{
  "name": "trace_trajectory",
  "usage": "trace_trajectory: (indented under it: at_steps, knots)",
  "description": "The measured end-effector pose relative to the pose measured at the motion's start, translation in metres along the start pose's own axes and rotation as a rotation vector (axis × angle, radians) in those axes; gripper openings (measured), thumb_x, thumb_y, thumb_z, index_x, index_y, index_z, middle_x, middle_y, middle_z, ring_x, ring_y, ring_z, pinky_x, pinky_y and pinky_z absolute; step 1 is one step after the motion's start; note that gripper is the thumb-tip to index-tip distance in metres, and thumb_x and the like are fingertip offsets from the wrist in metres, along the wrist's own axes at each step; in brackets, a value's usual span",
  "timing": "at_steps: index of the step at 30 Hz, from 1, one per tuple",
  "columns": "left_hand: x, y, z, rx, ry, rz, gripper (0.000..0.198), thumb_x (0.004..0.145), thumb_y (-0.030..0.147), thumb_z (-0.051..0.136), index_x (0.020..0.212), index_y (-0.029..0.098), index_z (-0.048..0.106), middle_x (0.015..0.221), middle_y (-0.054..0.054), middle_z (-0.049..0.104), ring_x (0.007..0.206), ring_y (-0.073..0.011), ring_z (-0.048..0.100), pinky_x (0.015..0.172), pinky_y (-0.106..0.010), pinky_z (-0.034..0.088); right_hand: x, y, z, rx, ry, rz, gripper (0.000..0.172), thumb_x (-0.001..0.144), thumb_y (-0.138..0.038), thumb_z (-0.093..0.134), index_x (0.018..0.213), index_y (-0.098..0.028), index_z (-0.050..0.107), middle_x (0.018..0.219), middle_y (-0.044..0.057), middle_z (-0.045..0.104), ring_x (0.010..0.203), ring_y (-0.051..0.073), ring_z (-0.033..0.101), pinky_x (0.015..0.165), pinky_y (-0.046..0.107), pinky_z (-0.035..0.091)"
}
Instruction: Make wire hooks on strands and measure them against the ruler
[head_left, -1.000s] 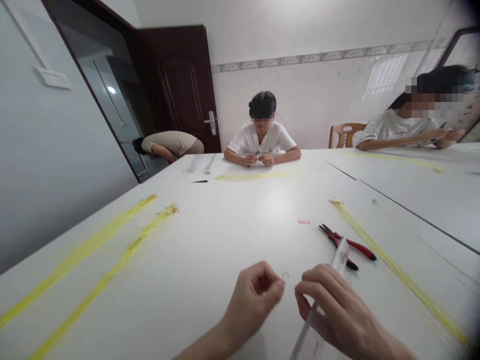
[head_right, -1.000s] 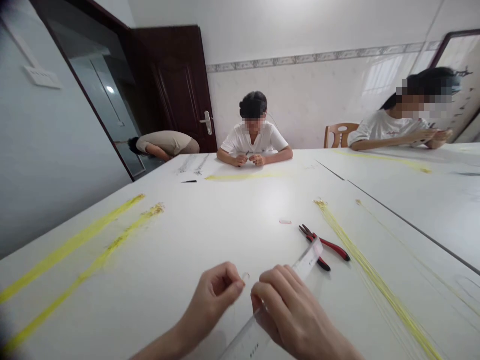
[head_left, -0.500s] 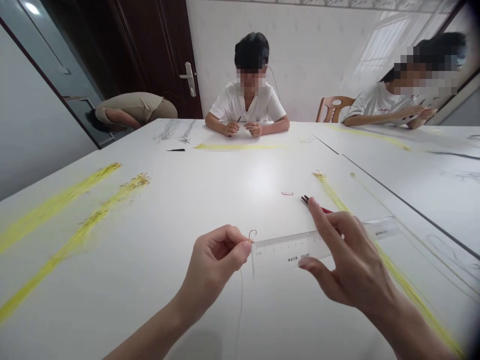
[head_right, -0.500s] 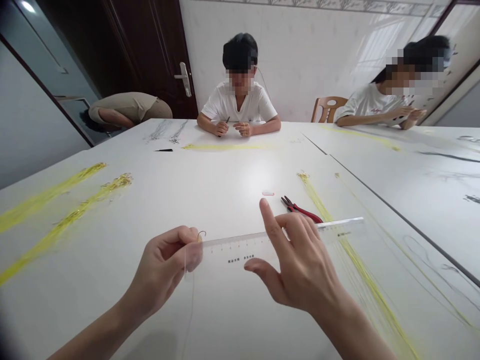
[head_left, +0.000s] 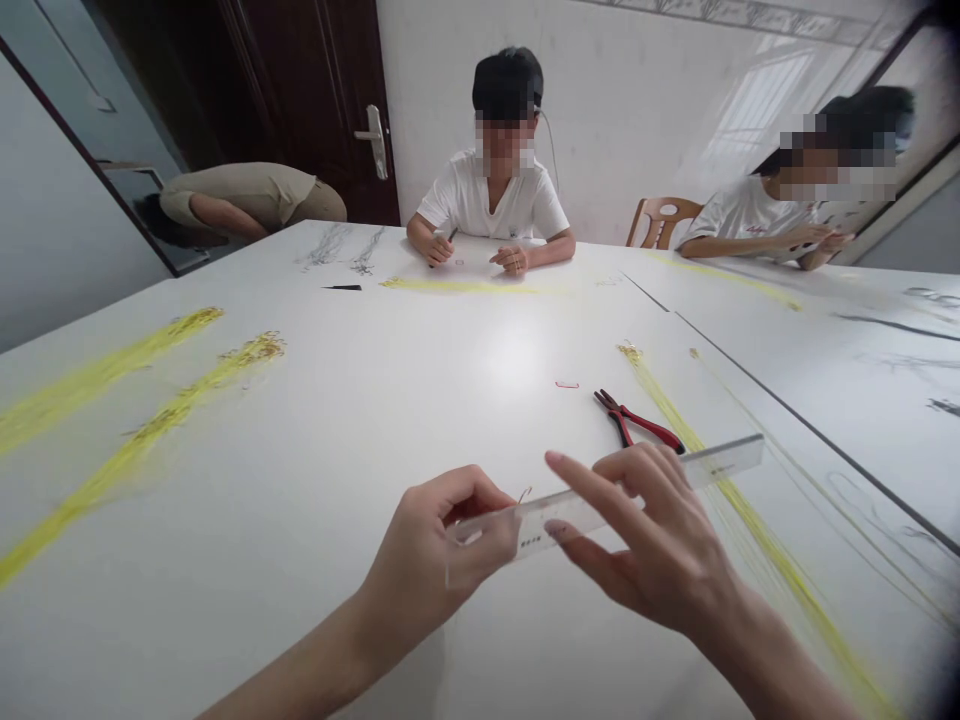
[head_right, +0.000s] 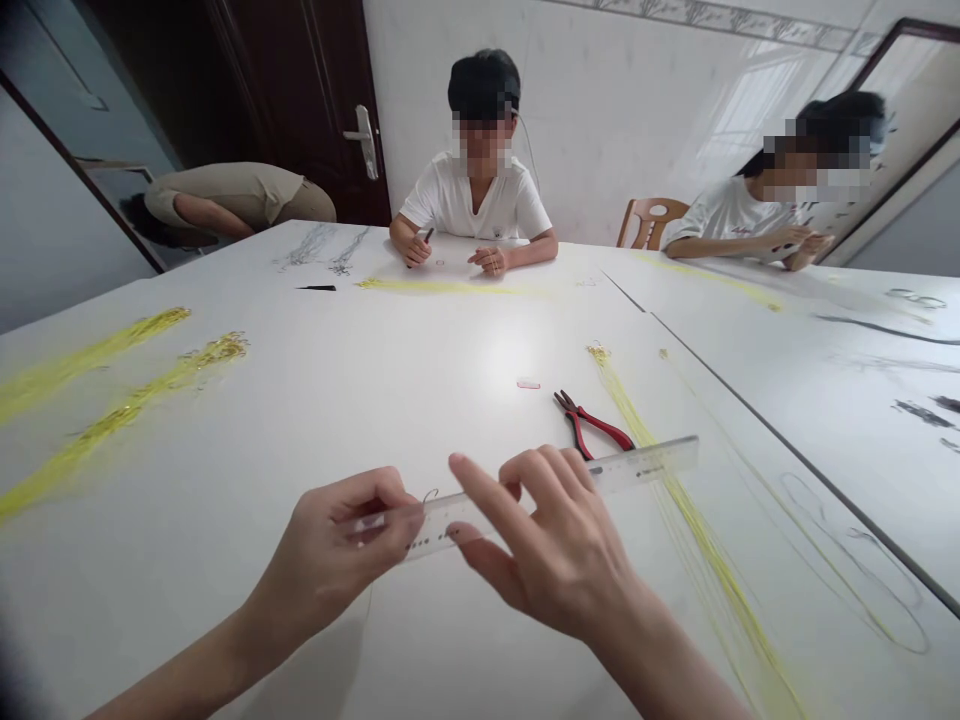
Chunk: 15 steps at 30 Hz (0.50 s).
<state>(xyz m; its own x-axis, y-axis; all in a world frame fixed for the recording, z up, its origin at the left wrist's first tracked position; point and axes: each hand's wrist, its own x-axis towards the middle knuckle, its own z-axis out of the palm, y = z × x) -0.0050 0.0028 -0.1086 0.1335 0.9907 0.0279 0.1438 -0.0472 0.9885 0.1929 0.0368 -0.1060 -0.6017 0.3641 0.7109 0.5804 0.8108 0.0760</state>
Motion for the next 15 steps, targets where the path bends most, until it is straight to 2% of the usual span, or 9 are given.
trace_trajectory:
  at_steps: [3, 5, 11, 15]
  knots:
    - [0.000, -0.004, 0.004, 0.118, -0.008, 0.081, 0.014, 0.077, 0.017, 0.054, 0.063, 0.018, 0.053, 0.057, 0.005, 0.045, 0.056, -0.0091, 0.038, 0.052, -0.022, 0.032, 0.001, -0.007, 0.002, 0.091, 0.012, 0.012, 0.021, 0.078, -0.012, 0.059, 0.100, -0.013, 0.057, 0.069, 0.001, 0.046, 0.064, 0.012, 0.039, 0.060, 0.030, 0.034]
    - [0.000, -0.007, 0.005, 0.209, 0.001, 0.142, 0.015, 0.077, 0.014, 0.052, 0.064, 0.018, 0.054, 0.058, 0.005, 0.046, 0.058, -0.0094, 0.040, 0.053, -0.022, 0.033, 0.002, -0.010, 0.003, 0.135, 0.015, 0.026, 0.014, 0.078, -0.007, 0.057, 0.090, -0.014, 0.057, 0.065, 0.000, 0.046, 0.062, 0.012, 0.037, 0.059, 0.029, 0.032]
    - [0.002, -0.011, 0.005, 0.251, -0.048, 0.263, 0.014, 0.077, 0.009, 0.051, 0.067, 0.018, 0.055, 0.060, 0.005, 0.049, 0.058, -0.0086, 0.041, 0.054, -0.021, 0.035, 0.001, -0.010, 0.004, 0.157, -0.005, 0.034, 0.011, 0.083, -0.006, 0.049, 0.086, -0.014, 0.057, 0.064, 0.001, 0.047, 0.062, 0.012, 0.035, 0.060, 0.029, 0.029]
    - [0.001, -0.012, 0.005, 0.210, -0.067, 0.242, 0.013, 0.078, 0.012, 0.052, 0.068, 0.018, 0.055, 0.059, 0.005, 0.047, 0.054, -0.0083, 0.038, 0.050, -0.022, 0.033, 0.002, -0.012, 0.003, 0.138, -0.027, 0.027, 0.008, 0.084, -0.008, 0.050, 0.083, -0.014, 0.056, 0.063, 0.000, 0.045, 0.062, 0.012, 0.035, 0.059, 0.028, 0.028]
